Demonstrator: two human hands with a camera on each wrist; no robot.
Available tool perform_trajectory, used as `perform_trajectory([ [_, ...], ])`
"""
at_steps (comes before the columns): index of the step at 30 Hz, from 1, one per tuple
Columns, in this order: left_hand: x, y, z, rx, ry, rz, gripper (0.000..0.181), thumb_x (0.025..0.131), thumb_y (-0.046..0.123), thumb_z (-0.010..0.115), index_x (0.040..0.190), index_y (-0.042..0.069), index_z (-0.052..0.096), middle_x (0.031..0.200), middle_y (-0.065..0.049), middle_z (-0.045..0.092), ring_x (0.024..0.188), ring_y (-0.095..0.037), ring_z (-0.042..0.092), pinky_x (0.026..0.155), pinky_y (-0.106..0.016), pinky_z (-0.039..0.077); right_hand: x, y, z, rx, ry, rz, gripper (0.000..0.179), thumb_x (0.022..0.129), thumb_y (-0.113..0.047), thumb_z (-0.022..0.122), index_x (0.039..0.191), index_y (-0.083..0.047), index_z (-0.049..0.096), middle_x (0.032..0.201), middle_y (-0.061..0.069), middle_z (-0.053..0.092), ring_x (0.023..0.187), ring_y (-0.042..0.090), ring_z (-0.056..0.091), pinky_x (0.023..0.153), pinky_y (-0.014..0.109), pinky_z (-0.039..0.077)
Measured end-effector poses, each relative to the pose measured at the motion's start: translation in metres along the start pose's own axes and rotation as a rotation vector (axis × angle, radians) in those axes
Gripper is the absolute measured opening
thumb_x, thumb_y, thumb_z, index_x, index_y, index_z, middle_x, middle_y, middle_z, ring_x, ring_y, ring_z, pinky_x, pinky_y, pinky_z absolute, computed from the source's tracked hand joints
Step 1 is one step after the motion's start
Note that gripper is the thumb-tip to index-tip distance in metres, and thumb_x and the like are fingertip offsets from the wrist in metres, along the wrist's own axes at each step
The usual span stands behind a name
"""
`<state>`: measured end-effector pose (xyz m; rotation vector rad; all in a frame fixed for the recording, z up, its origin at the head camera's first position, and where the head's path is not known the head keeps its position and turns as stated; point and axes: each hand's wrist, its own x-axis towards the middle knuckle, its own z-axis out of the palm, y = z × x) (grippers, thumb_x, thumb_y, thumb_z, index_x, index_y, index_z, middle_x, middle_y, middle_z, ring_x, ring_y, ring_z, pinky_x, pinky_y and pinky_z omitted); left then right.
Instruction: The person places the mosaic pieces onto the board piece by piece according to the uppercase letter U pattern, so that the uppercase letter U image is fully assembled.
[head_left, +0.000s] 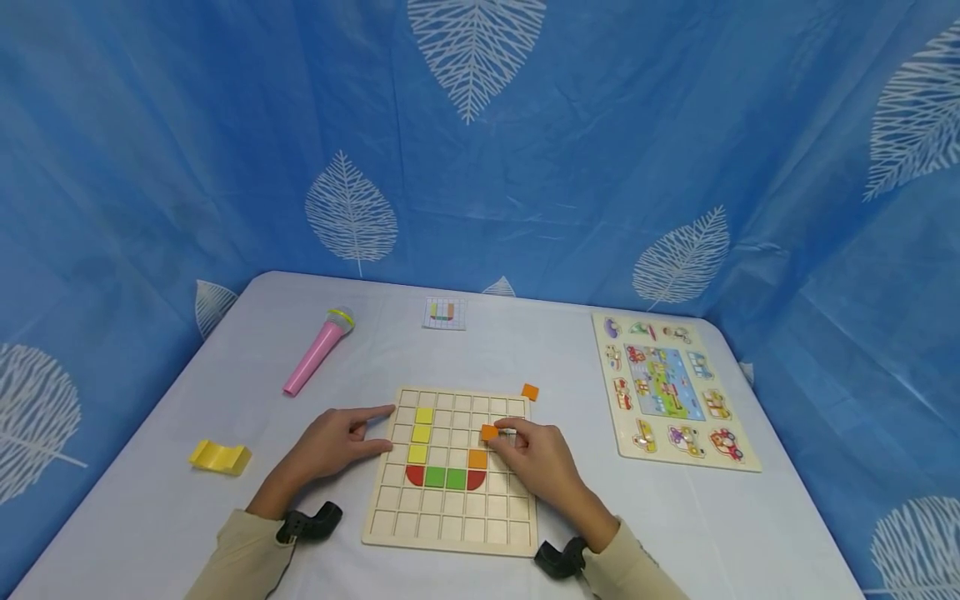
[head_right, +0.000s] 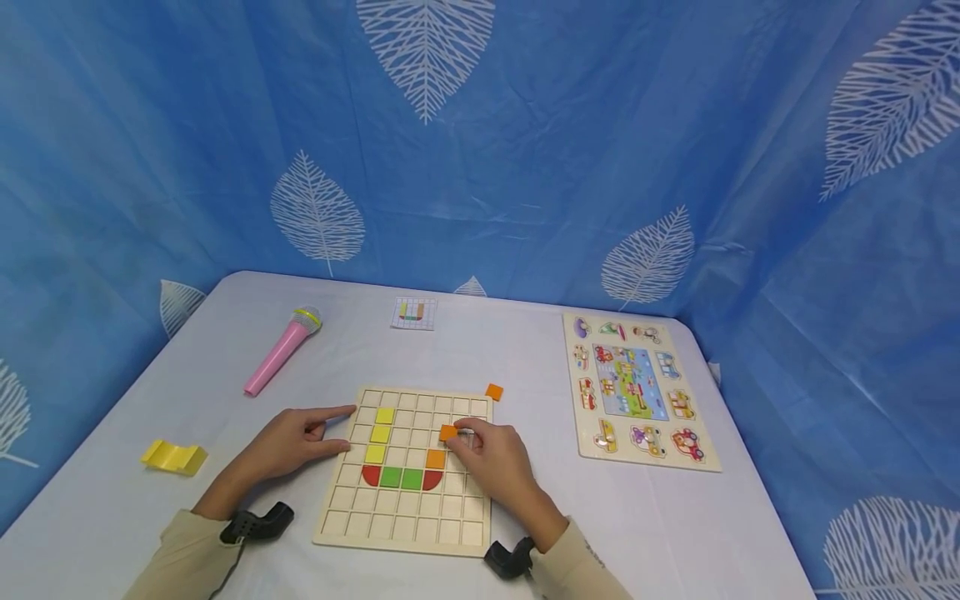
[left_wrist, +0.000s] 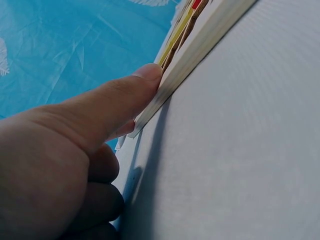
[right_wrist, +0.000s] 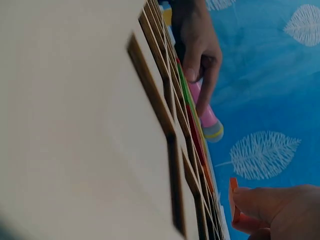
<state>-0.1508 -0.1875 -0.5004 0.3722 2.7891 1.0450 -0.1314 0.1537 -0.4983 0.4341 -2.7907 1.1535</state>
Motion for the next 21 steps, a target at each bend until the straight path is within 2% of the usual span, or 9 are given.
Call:
perform_trajectory([
  [11,-0.0004,0.0022,0.0003,0.003,0.013,-0.013,0.064,0.083,0.041,0.085,0.139,0.015,0.066,0.059,0.007,0.038,0.054,-0.010,0.035,0.051,-0.025,0.026,0.0016,-0.0069,0.0053,-0.053,-0.028,-0.021,0.027,0.092,-0.034,0.078,0.113,-0.016,0.078,0.052,-0.015,0.038,0.045,0.001,0.032,0.046,0.022,0.027],
  [21,-0.0001,0.0029,-0.0004,0.006,0.008,-0.005,0.063,0.084,0.042,0.083,0.139,0.016,0.066,0.059,0.007,0.038,0.054,-0.010,0.035,0.051,-0.025,0.026,0.0024,-0.0073,0.0103,-0.096,-0.032,-0.041,0.028,0.092,-0.038,0.078,0.113,-0.019,0.078,0.053,-0.016,0.039,0.046,0.001,0.033,0.047,0.022,0.026],
])
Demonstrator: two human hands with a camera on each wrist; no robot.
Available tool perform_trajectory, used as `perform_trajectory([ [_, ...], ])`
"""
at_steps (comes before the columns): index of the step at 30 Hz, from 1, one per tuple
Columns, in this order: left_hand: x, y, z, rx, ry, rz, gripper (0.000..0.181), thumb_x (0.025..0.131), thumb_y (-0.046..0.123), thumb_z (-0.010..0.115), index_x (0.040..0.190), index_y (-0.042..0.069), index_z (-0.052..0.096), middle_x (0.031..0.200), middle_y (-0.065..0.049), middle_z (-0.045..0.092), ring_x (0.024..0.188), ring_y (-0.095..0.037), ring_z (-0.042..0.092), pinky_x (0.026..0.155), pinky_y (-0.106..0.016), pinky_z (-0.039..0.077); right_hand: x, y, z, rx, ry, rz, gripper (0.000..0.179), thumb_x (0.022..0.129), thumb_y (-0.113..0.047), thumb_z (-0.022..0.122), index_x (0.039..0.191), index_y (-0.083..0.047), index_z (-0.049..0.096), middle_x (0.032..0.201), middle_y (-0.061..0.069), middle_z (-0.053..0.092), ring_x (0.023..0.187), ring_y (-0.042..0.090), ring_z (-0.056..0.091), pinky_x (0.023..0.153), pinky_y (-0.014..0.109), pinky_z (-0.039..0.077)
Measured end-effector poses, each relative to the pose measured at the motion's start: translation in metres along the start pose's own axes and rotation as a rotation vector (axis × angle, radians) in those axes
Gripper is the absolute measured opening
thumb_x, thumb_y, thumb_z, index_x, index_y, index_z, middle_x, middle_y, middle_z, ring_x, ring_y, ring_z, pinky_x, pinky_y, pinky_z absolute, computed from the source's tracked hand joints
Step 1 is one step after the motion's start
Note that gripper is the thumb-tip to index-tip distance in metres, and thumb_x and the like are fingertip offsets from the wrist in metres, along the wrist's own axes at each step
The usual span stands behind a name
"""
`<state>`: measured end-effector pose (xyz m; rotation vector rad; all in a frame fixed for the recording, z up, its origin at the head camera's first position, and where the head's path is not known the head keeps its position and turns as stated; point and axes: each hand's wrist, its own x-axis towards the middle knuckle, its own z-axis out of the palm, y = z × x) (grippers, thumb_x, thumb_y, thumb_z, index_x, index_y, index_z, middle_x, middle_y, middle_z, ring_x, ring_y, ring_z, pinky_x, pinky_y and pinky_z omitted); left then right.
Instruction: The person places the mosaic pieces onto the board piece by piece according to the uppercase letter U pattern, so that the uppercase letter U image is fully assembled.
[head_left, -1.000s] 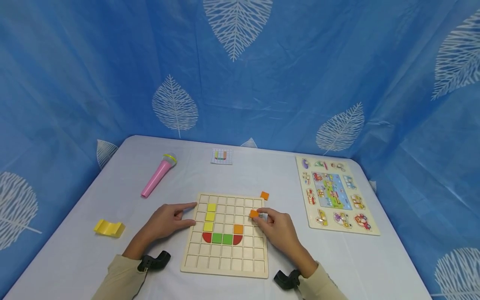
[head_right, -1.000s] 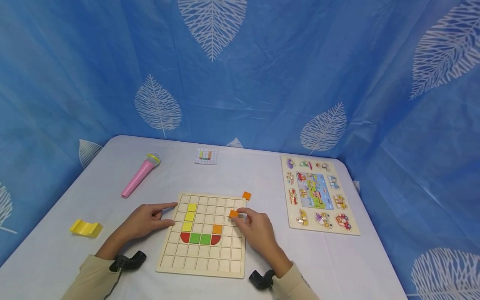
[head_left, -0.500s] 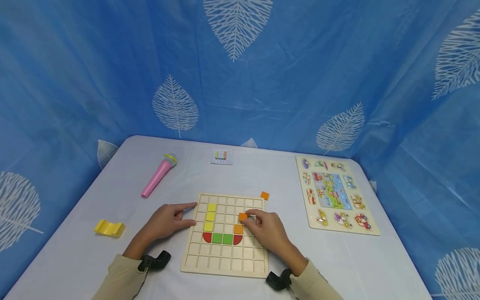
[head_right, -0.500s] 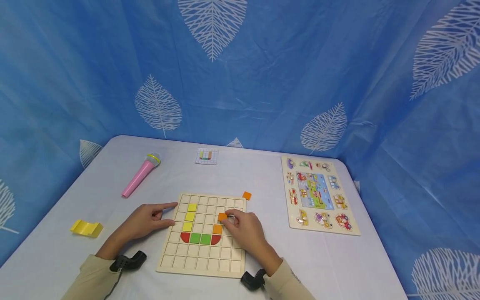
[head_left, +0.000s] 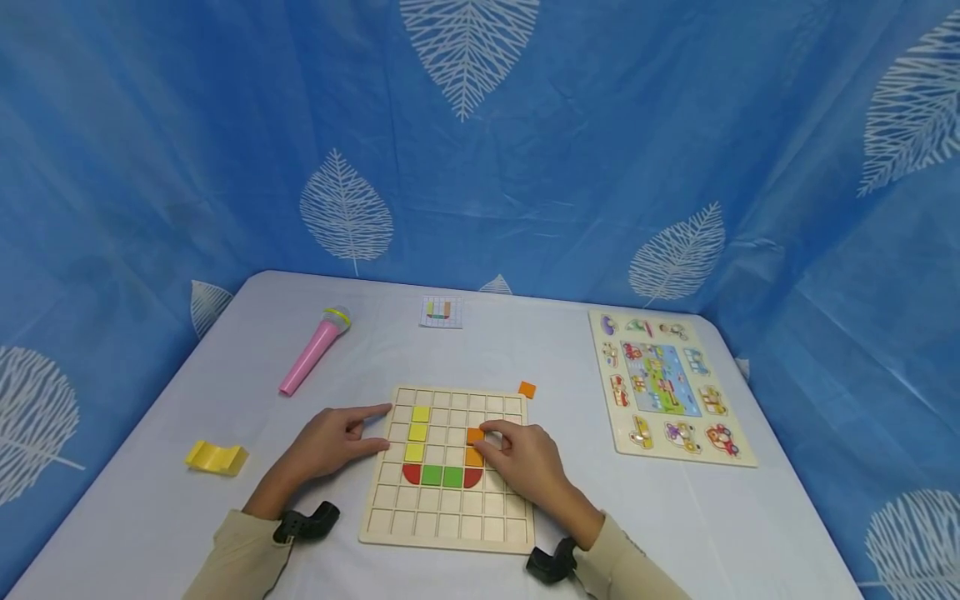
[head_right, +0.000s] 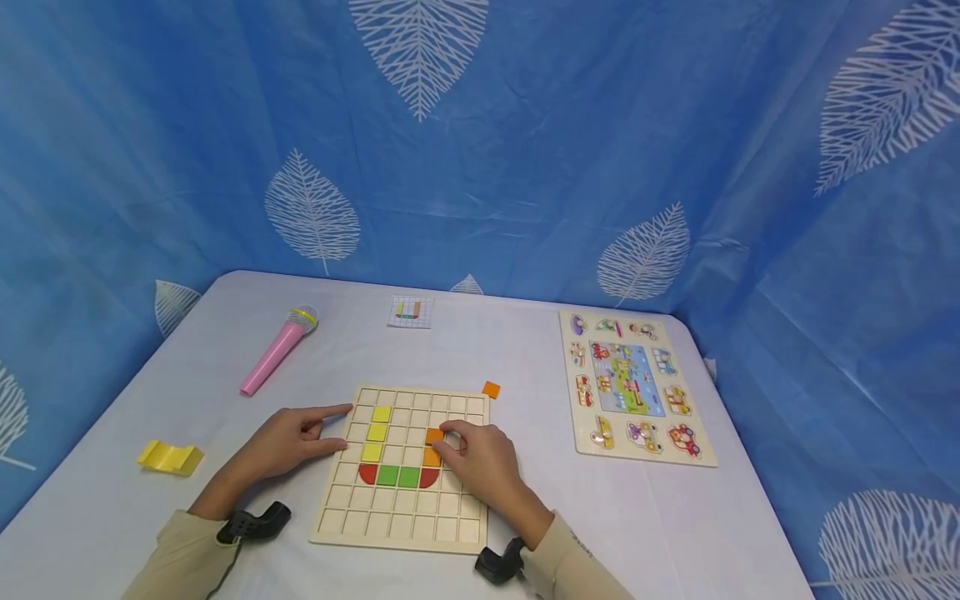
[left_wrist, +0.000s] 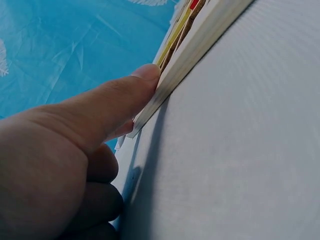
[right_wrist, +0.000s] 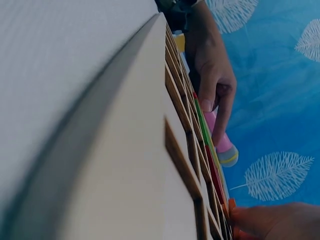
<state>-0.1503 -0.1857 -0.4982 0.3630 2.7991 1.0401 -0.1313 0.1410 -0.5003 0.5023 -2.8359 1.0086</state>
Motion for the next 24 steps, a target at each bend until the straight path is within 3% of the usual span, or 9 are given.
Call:
perform_trajectory([
  [16,0.0011,-0.0008,-0.0007,-0.012,-0.001,0.002,0.063,0.084,0.041,0.084,0.139,0.015,0.066,0.059,0.007,0.038,0.054,-0.009,0.034,0.052,-0.025,0.026,-0.0007,-0.0014,0.0025,-0.051,0.040,0.001,0.029,0.090,-0.037,0.080,0.113,-0.020,0.078,0.051,-0.016,0.036,0.046,0.001,0.032,0.048,0.022,0.025],
  [24,0.0006,-0.0024,-0.0006,-0.013,-0.018,0.002,0.063,0.085,0.044,0.083,0.139,0.017,0.066,0.059,0.008,0.039,0.054,-0.008,0.035,0.052,-0.025,0.027,-0.0033,0.0016,0.0001,0.039,0.063,0.009,0.025,0.090,-0.028,0.080,0.113,-0.018,0.079,0.050,-0.017,0.033,0.045,-0.001,0.026,0.047,0.021,0.024],
])
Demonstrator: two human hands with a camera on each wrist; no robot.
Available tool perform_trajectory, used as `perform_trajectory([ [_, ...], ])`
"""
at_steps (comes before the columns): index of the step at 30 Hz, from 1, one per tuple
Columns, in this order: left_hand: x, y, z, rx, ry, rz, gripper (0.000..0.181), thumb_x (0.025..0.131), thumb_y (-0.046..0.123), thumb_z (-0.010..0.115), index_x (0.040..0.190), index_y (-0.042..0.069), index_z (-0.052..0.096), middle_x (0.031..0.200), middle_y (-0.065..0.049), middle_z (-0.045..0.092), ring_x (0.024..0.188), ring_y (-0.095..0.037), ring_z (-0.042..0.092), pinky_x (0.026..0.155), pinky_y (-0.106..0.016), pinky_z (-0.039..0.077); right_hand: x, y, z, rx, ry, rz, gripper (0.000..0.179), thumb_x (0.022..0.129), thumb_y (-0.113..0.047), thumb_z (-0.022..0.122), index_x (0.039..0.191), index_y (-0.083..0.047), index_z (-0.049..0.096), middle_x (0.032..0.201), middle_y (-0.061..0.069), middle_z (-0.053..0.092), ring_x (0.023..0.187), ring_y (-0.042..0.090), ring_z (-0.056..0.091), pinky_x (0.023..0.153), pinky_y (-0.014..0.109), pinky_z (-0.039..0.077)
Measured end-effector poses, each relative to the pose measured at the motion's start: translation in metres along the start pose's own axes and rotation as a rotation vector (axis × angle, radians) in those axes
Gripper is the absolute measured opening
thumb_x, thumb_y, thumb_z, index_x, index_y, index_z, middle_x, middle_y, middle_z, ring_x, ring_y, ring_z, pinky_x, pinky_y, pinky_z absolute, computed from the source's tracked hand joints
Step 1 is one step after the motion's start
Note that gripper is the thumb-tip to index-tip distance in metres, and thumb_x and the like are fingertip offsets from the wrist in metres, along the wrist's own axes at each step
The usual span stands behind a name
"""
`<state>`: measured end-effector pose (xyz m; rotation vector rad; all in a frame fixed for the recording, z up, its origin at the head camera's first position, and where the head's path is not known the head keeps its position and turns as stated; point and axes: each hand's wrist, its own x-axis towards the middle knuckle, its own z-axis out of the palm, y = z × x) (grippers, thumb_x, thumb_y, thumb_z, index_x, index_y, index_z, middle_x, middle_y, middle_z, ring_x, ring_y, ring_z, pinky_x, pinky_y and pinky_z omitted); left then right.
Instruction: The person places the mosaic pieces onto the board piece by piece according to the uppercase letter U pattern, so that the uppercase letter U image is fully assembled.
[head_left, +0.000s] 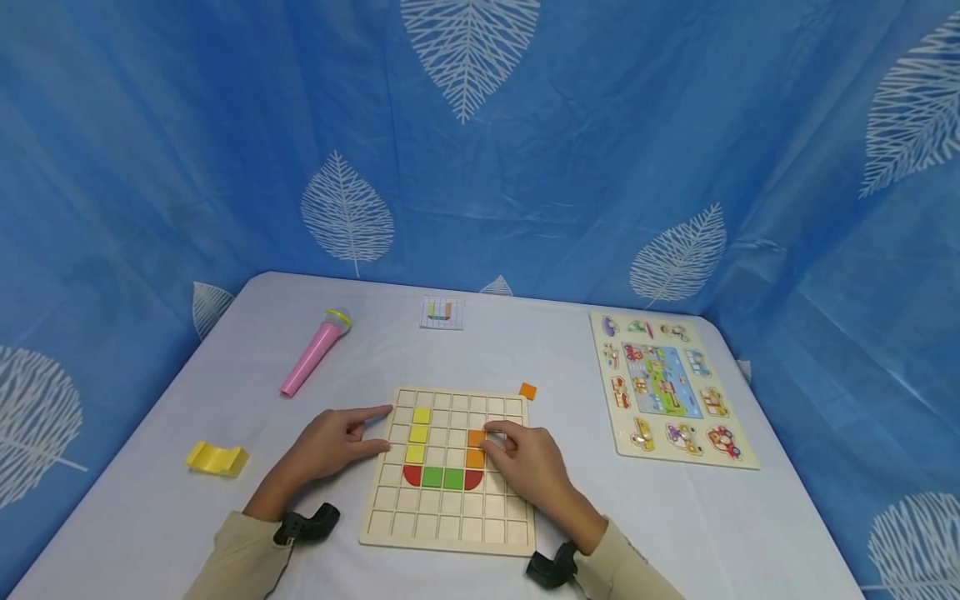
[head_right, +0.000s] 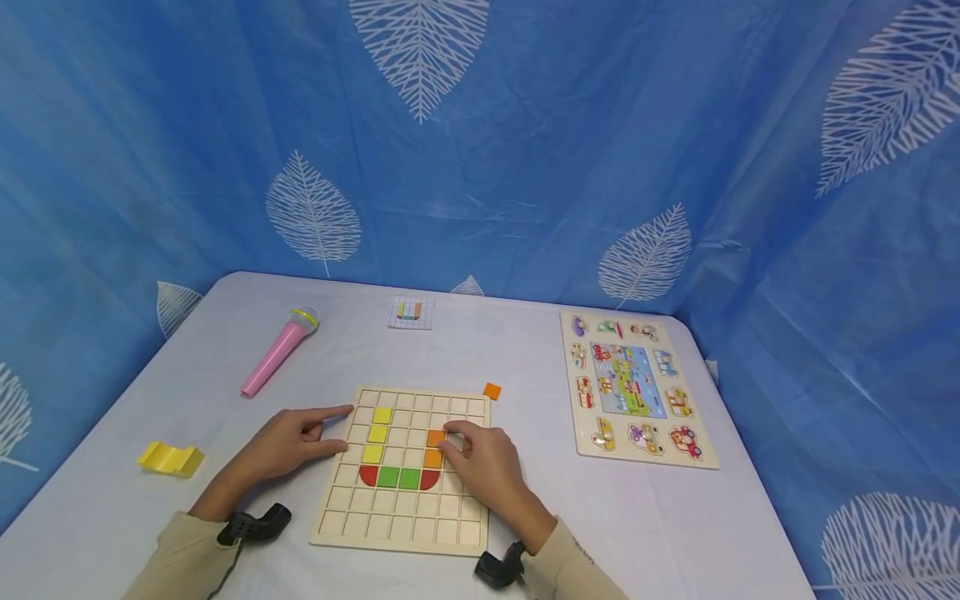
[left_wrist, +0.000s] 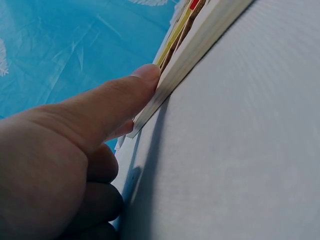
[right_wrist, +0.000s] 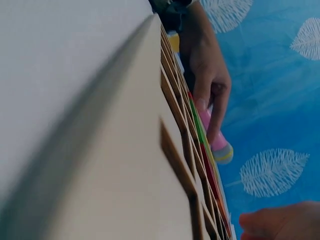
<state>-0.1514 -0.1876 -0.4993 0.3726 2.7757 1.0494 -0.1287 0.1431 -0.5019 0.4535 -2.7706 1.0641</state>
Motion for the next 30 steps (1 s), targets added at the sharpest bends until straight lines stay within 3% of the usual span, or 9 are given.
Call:
perform_trajectory([
  [9,0.001,0.001,-0.001,-0.003,0.004,0.001,0.063,0.084,0.045,0.083,0.139,0.017,0.067,0.059,0.008,0.039,0.054,-0.008,0.035,0.052,-0.025,0.027,0.012,0.019,-0.021,0.094,0.073,0.067,0.021,0.093,-0.020,0.078,0.112,-0.010,0.079,0.052,-0.011,0.038,0.045,0.002,0.030,0.046,0.023,0.025],
  [16,0.000,0.000,0.000,-0.003,-0.001,-0.006,0.063,0.084,0.044,0.083,0.138,0.017,0.067,0.059,0.008,0.040,0.053,-0.009,0.035,0.052,-0.025,0.027,0.026,0.050,-0.031,0.045,0.181,0.146,0.019,0.092,-0.014,0.078,0.109,-0.007,0.078,0.053,-0.008,0.039,0.044,0.006,0.033,0.045,0.025,0.026],
  [22,0.000,0.001,0.000,-0.003,0.012,-0.004,0.063,0.083,0.044,0.084,0.138,0.016,0.067,0.059,0.008,0.039,0.054,-0.009,0.034,0.052,-0.025,0.027,0.032,0.062,-0.032,0.033,0.170,0.180,0.025,0.092,-0.014,0.077,0.115,-0.007,0.077,0.054,-0.007,0.041,0.046,0.008,0.034,0.045,0.025,0.027],
  [30,0.000,0.001,0.000,-0.010,0.014,0.002,0.063,0.084,0.043,0.083,0.138,0.016,0.067,0.060,0.009,0.039,0.054,-0.007,0.034,0.052,-0.024,0.026,0.038,0.061,-0.031,-0.025,0.138,0.228,0.033,0.091,-0.019,0.080,0.121,-0.008,0.075,0.055,-0.005,0.043,0.047,0.010,0.036,0.047,0.027,0.028],
])
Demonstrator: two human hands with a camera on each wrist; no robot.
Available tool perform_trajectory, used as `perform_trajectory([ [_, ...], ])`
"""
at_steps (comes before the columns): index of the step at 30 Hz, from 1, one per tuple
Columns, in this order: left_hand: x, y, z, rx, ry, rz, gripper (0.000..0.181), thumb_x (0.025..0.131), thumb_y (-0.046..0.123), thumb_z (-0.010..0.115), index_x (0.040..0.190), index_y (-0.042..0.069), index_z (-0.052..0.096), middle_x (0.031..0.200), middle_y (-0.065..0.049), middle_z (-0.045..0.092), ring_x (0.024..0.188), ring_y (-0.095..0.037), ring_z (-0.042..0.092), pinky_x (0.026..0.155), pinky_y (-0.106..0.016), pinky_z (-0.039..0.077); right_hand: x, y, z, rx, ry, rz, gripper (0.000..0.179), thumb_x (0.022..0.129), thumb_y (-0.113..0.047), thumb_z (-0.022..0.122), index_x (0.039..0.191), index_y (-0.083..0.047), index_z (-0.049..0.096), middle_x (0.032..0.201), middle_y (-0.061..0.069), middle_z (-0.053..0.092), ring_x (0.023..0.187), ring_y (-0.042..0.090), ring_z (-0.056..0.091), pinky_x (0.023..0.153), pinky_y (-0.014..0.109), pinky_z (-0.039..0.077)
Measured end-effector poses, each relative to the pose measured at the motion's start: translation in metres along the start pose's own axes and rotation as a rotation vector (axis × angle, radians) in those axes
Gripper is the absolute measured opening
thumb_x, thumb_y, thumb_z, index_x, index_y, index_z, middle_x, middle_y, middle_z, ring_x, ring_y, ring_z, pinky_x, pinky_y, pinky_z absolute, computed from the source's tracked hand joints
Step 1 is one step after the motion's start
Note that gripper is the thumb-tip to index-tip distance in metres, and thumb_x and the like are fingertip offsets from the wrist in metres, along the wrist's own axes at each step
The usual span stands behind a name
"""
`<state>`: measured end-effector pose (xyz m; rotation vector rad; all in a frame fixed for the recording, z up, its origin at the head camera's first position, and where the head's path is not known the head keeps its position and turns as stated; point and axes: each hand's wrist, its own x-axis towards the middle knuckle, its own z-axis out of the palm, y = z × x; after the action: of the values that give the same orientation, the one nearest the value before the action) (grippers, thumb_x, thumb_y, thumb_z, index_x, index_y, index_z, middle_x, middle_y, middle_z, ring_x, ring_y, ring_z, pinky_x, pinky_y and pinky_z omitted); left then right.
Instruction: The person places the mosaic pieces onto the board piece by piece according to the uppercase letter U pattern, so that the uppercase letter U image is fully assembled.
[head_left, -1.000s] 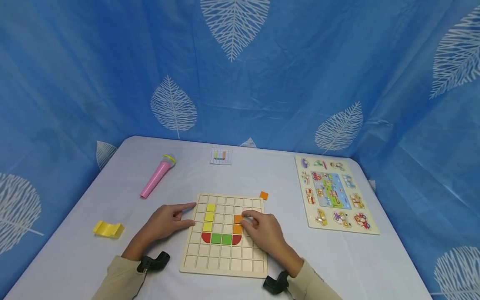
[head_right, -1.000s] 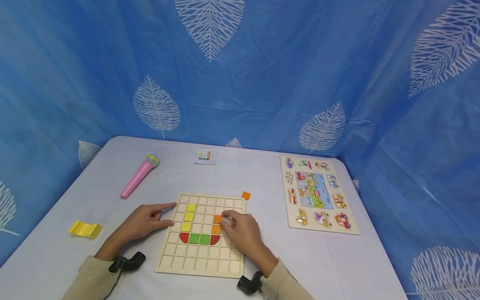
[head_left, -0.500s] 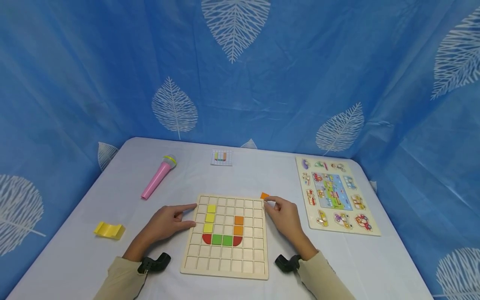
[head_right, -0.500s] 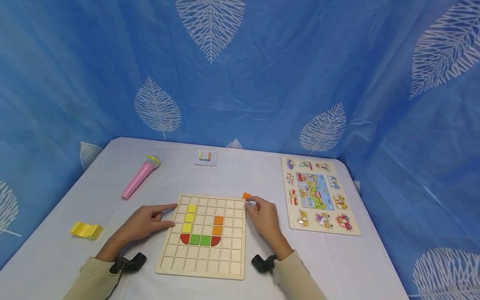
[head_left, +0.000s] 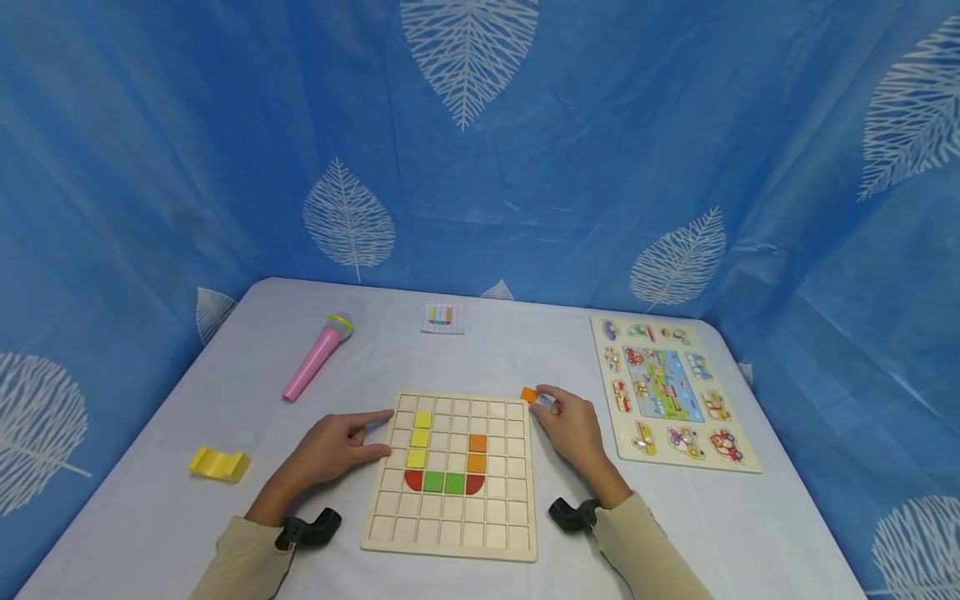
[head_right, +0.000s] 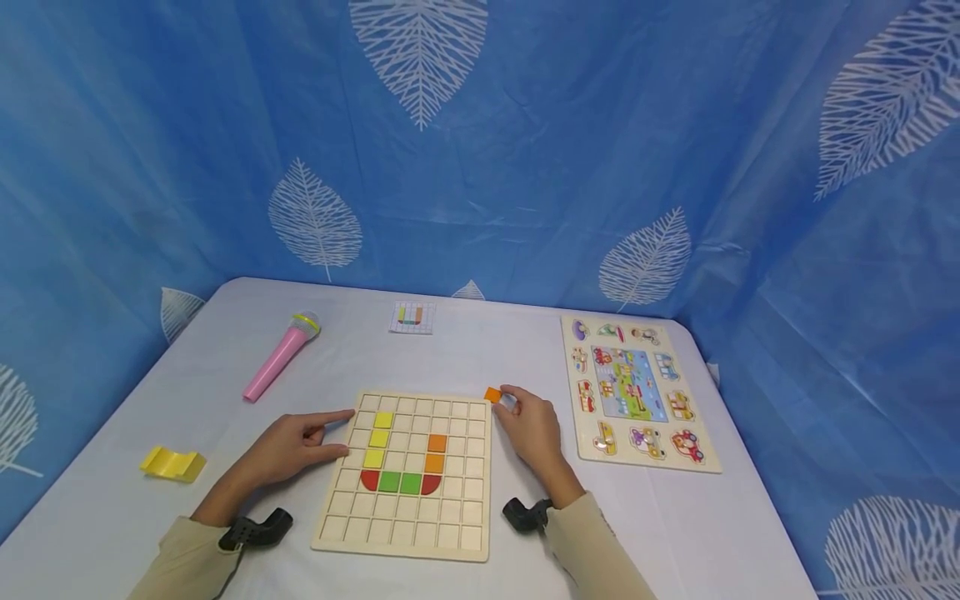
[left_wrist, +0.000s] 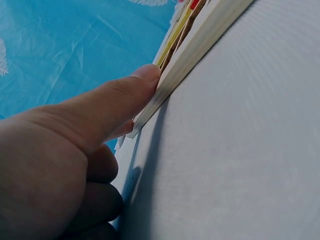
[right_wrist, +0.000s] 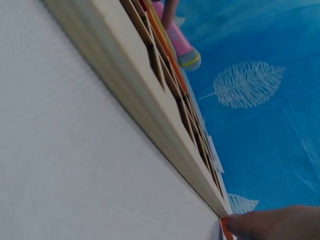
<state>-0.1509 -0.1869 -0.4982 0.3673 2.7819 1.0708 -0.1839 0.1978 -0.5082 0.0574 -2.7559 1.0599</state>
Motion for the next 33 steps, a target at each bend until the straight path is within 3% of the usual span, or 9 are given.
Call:
perform_trajectory([
  [8,0.0000,-0.0010,0.0002,0.002,0.000,-0.007,0.063,0.084,0.044,0.083,0.138,0.017,0.067,0.060,0.009,0.038,0.054,-0.007,0.033,0.052,-0.024,0.026,0.0009,-0.0042,0.0014,-0.076,0.004,0.023,0.033,0.090,-0.024,0.079,0.119,-0.009,0.076,0.055,-0.005,0.044,0.046,0.011,0.038,0.046,0.028,0.028],
  [23,0.0005,-0.0036,0.0001,-0.001,-0.007,0.001,0.062,0.085,0.043,0.083,0.139,0.018,0.066,0.059,0.009,0.039,0.053,-0.007,0.032,0.052,-0.024,0.027,-0.0001,-0.0087,0.0067,-0.141,0.058,-0.003,0.027,0.092,-0.024,0.076,0.114,-0.009,0.077,0.055,-0.005,0.048,0.046,0.011,0.040,0.045,0.030,0.030],
  [33,0.0001,-0.0029,0.0021,-0.001,-0.005,-0.001,0.062,0.084,0.043,0.083,0.139,0.018,0.067,0.059,0.009,0.039,0.053,-0.007,0.033,0.052,-0.025,0.027,-0.0033,-0.0060,0.0058,-0.053,0.088,-0.027,0.024,0.093,-0.021,0.075,0.112,-0.006,0.076,0.053,-0.006,0.044,0.044,0.009,0.036,0.043,0.028,0.027],
])
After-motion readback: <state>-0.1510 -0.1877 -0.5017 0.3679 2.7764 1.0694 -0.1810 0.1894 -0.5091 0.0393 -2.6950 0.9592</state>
